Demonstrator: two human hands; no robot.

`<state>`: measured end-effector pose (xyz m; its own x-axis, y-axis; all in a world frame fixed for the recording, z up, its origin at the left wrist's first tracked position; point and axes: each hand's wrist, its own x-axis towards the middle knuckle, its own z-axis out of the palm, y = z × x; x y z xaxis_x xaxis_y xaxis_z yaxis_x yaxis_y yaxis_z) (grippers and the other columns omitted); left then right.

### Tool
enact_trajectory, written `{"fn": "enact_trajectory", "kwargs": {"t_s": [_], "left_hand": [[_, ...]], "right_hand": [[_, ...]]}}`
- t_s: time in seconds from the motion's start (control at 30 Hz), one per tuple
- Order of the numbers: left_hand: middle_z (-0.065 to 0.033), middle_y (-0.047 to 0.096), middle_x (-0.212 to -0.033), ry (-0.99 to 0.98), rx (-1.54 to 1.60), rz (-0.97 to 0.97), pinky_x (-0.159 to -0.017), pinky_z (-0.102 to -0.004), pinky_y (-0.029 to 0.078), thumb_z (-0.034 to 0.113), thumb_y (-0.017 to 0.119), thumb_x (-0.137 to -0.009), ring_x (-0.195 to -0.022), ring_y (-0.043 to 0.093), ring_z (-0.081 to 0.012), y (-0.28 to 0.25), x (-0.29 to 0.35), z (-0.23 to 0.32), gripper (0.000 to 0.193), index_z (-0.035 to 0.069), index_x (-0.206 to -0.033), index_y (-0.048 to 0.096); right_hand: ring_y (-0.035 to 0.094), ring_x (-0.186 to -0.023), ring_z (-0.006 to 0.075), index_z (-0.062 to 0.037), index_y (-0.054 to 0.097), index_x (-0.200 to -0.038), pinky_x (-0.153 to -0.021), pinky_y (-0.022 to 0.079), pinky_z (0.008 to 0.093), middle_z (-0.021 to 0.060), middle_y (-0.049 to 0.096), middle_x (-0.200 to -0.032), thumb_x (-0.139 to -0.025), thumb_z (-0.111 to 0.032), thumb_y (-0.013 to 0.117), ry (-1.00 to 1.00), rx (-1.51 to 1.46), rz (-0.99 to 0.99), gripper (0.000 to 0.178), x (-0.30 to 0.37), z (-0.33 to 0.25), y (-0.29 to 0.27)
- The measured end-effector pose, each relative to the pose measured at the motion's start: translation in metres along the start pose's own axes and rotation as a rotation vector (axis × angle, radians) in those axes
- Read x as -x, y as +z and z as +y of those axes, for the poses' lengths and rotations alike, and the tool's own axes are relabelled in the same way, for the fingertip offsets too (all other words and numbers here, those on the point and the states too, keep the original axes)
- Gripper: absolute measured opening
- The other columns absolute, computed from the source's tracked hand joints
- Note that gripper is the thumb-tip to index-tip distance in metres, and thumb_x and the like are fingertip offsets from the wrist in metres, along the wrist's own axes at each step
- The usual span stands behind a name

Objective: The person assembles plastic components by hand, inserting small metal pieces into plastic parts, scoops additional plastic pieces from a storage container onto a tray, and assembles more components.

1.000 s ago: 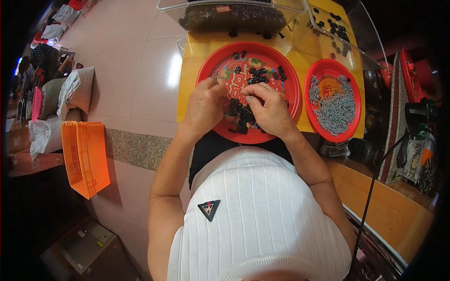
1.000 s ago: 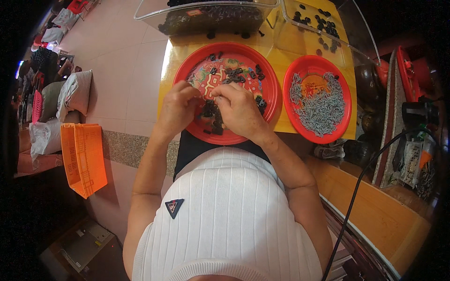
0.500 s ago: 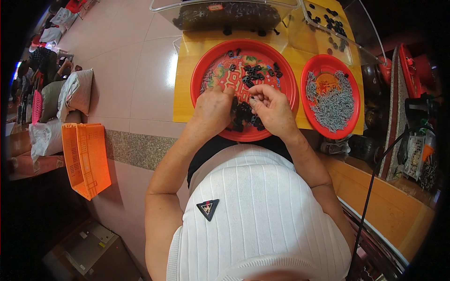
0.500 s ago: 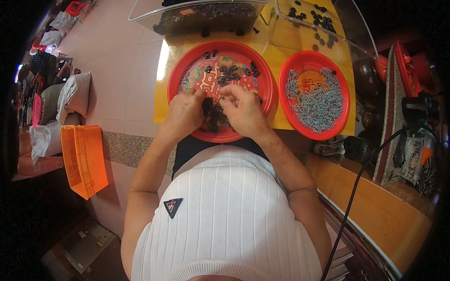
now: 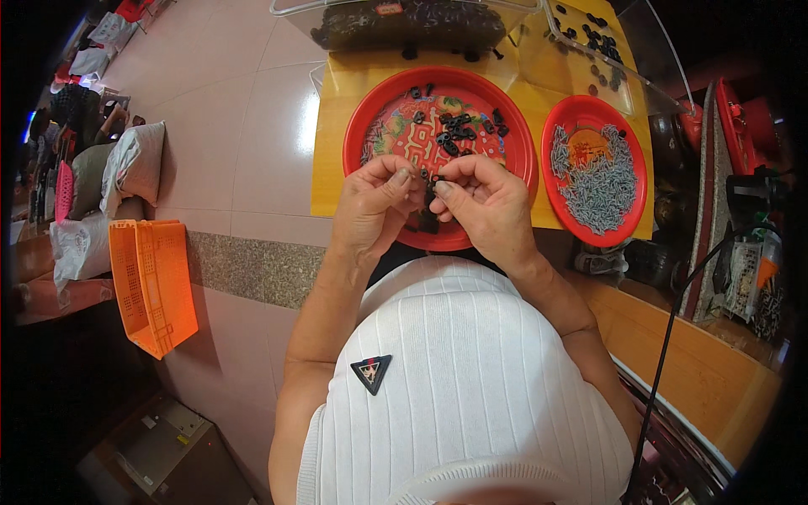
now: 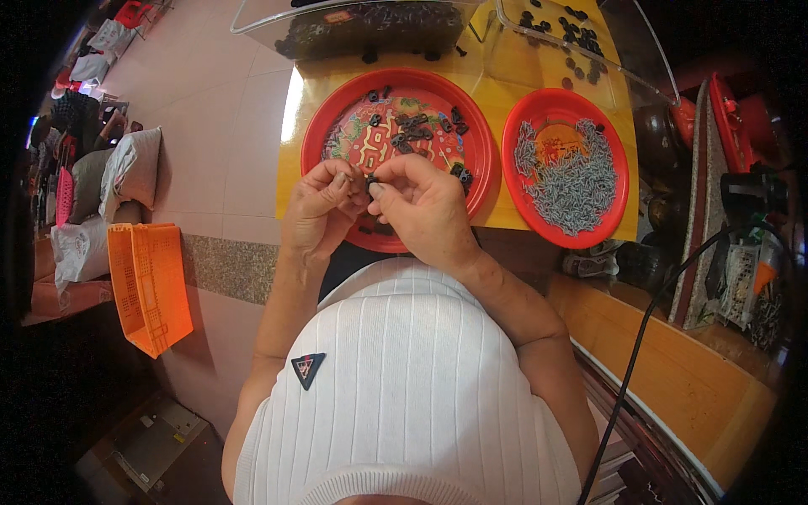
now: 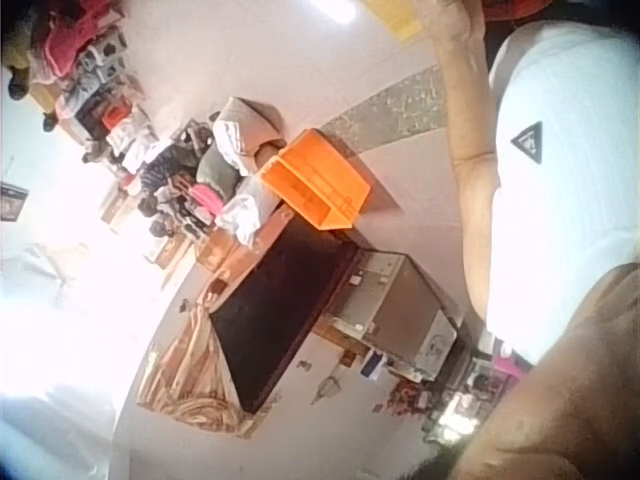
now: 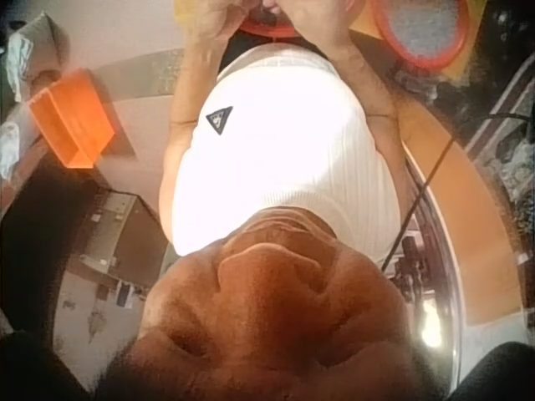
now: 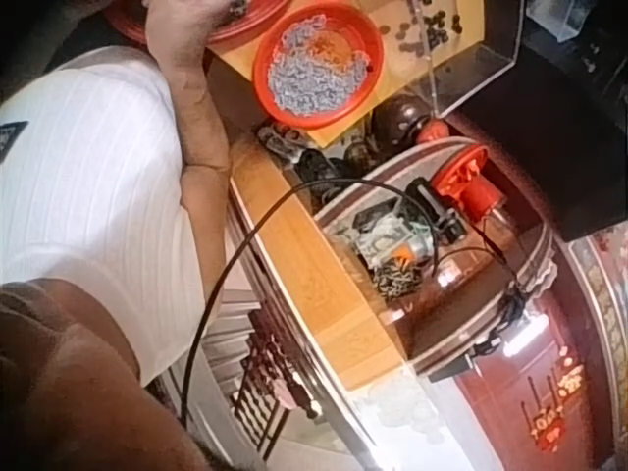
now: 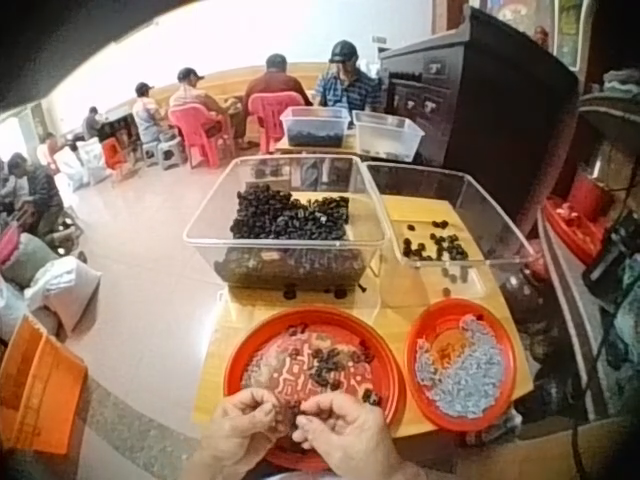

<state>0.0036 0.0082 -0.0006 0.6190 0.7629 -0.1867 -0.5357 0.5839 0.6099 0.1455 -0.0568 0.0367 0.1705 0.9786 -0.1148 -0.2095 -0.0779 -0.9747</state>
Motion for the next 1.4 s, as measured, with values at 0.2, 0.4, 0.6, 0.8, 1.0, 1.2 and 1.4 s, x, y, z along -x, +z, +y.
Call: {"fn": "enact_trajectory", "kwargs": {"t_s": [0.2, 0.4, 0.6, 0.8, 1.0, 1.2, 1.4], "left_hand": [[-0.0085, 0.058, -0.077, -0.023, 0.127, -0.008, -0.067, -0.0291, 0.048, 0.008, 0.055, -0.083, -0.067, 0.057, -0.0167, 0.013, 0.006, -0.005, 0.009, 0.0, -0.087, 0.055], [-0.0105, 0.06, -0.08, 0.015, 0.115, 0.014, -0.066, -0.0309, 0.049, 0.008, 0.054, -0.084, -0.069, 0.058, -0.0181, 0.017, 0.011, -0.008, 0.009, 0.0, -0.088, 0.055], [-0.0105, 0.059, -0.08, 0.039, 0.126, 0.011, -0.065, -0.0311, 0.049, 0.007, 0.054, -0.084, -0.068, 0.058, -0.018, 0.017, 0.011, -0.01, 0.009, -0.001, -0.088, 0.055], [-0.0096, 0.059, -0.079, 0.087, 0.062, 0.036, -0.064, -0.0298, 0.049, 0.006, 0.054, -0.083, -0.068, 0.057, -0.0168, 0.02, 0.014, -0.012, 0.008, -0.001, -0.088, 0.055], [-0.0092, 0.059, -0.079, 0.146, -0.01, 0.081, -0.064, -0.0259, 0.048, 0.0, 0.054, -0.082, -0.069, 0.057, -0.0146, 0.023, 0.017, -0.018, 0.005, -0.003, -0.086, 0.056], [-0.0097, 0.059, -0.079, 0.206, -0.098, 0.114, -0.066, -0.0246, 0.049, -0.003, 0.054, -0.081, -0.07, 0.057, -0.014, 0.022, 0.016, -0.029, 0.004, -0.004, -0.084, 0.056], [-0.008, 0.061, -0.082, 0.134, -0.209, 0.163, -0.064, -0.0231, 0.047, 0.006, 0.058, -0.081, -0.071, 0.058, -0.0126, 0.022, -0.003, -0.025, 0.018, -0.003, -0.098, 0.056]], "right_hand": [[0.058, -0.068, 0.008, 0.003, 0.052, -0.092, -0.058, 0.05, 0.0196, 0.0046, 0.057, -0.078, -0.082, 0.0, 0.054, -0.062, 0.015, 0.022, 0.011, 0.001, 0.004, 0.005], [0.057, -0.067, 0.0071, 0.0022, 0.053, -0.091, -0.058, 0.05, 0.0192, 0.004, 0.056, -0.077, -0.081, 0.001, 0.055, -0.092, 0.053, 0.038, 0.01, 0.002, 0.002, 0.008], [0.057, -0.066, 0.0066, 0.0019, 0.053, -0.09, -0.057, 0.05, 0.0189, 0.003, 0.056, -0.077, -0.08, 0.001, 0.055, -0.11, 0.059, 0.053, 0.01, 0.003, 0.003, 0.009], [0.057, -0.065, 0.0061, 0.0019, 0.053, -0.088, -0.056, 0.049, 0.0185, 0.0026, 0.056, -0.075, -0.08, 0.001, 0.056, -0.111, 0.128, 0.063, 0.008, 0.004, 0.006, 0.009], [0.058, -0.06, 0.0096, 0.0015, 0.054, -0.079, -0.052, 0.048, 0.0232, 0.0064, 0.058, -0.067, -0.075, 0.003, 0.059, -0.199, 0.193, 0.153, 0.007, 0.006, 0.018, 0.008], [0.058, -0.056, 0.0134, 0.001, 0.055, -0.077, -0.048, 0.045, 0.0254, 0.0092, 0.058, -0.067, -0.07, 0.004, 0.061, -0.251, 0.288, 0.182, 0.009, 0.008, 0.024, 0.002], [0.058, -0.062, 0.0098, 0.0028, 0.055, -0.086, -0.055, 0.05, 0.0217, 0.0056, 0.058, -0.07, -0.081, 0.0, 0.055, -0.12, 0.033, 0.088, 0.005, -0.006, 0.009, -0.019]]}}
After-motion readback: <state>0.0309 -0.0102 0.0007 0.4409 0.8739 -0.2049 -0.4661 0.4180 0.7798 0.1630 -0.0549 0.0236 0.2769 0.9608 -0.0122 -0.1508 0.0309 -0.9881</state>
